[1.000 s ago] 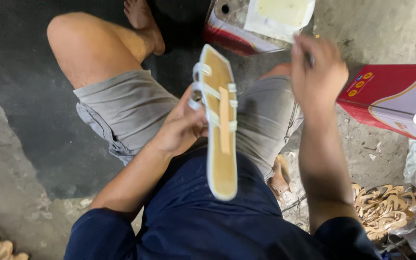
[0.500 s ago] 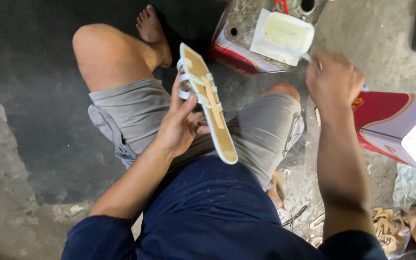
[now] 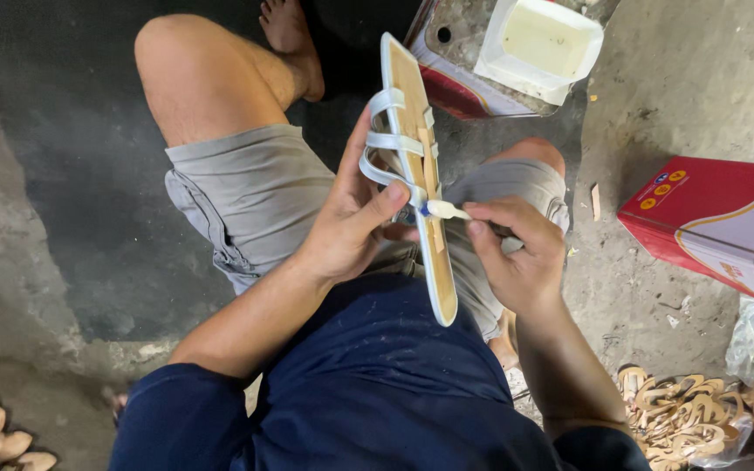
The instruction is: The person sits on the floor and applies glue to the straps of multiple sandals using a toothbrush. They repeatedly dip the brush into a container of glue and spread it onto the sandal straps, then place the finished sandals on a nearby rack.
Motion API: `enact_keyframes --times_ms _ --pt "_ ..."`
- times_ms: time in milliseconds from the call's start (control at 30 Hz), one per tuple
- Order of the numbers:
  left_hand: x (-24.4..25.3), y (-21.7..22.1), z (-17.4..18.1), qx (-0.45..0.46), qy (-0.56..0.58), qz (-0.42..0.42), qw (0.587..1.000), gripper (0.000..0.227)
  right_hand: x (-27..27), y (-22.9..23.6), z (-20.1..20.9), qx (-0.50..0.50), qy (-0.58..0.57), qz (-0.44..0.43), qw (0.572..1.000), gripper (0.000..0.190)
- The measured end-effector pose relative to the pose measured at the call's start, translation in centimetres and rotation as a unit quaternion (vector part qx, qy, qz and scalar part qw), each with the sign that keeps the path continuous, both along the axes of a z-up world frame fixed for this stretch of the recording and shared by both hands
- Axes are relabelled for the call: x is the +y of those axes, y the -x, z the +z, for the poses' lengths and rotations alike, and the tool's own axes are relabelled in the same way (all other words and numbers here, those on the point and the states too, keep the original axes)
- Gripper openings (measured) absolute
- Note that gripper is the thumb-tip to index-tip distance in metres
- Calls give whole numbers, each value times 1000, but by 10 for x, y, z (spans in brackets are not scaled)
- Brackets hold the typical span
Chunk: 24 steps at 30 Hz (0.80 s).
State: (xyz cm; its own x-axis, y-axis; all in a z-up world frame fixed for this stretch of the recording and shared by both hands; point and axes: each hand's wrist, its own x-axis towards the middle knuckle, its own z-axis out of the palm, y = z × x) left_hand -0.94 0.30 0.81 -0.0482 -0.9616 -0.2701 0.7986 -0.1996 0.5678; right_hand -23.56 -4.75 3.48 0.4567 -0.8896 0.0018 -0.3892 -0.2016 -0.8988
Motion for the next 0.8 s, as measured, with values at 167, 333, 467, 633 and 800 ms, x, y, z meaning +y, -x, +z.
enact_keyframes --times_ms 167,333,467,633,800 --pt "-1 0 1 16 -7 18 1000 98 1 -4 1 -48 53 43 996 19" --pt "-2 -1 3 36 -10 27 999 98 10 2 5 -61 42 51 996 18" --pt "-4 -2 1 47 -1 34 998 99 18 12 4 -63 34 56 996 17" --pt "-7 -2 -1 33 0 47 998 98 22 30 -3 -91 35 88 991 17" --pt "-8 -4 -10 12 -18 49 999 93 20 40 -6 -194 -62 62 977 19"
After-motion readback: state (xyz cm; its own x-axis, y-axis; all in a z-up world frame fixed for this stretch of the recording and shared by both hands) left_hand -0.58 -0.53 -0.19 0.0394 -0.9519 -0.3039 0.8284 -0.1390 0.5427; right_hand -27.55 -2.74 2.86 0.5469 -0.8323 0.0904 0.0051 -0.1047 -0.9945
